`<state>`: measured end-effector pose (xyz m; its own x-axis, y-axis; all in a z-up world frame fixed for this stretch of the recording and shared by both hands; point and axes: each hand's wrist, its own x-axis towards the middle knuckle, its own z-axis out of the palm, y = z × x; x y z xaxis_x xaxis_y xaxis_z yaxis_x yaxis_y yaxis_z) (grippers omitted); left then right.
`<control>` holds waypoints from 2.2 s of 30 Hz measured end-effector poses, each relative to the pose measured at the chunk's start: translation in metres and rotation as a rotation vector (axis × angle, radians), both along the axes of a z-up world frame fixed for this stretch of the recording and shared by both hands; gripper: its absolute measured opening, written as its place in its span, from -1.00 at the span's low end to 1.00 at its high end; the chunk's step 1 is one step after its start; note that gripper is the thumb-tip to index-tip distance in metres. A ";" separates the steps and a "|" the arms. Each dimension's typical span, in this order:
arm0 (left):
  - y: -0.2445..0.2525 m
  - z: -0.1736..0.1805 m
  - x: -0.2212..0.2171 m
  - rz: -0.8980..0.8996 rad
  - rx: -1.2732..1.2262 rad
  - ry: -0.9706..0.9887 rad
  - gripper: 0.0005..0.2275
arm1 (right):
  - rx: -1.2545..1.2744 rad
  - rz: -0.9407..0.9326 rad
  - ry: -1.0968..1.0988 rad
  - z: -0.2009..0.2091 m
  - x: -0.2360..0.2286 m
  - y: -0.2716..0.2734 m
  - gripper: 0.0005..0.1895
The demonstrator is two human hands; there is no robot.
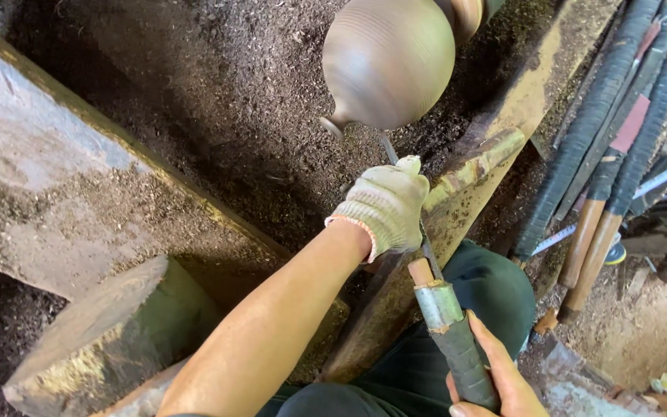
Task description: The recorder is turning a wooden vase on a lathe and applying glue to cracks or joints.
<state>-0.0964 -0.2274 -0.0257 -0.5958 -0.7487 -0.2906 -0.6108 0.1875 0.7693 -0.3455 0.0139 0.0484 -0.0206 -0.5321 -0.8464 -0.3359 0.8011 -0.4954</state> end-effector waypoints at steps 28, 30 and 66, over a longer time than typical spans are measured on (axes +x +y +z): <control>-0.022 0.037 -0.084 0.092 0.370 -0.357 -0.63 | 0.033 0.554 -0.310 0.014 -0.157 -0.128 0.16; -0.023 0.031 -0.084 0.097 0.452 -0.403 -0.66 | 0.081 0.565 -0.343 0.011 -0.163 -0.142 0.14; -0.017 0.015 -0.077 0.220 0.174 -0.191 -0.68 | 0.158 0.409 -0.159 -0.006 -0.146 -0.101 0.27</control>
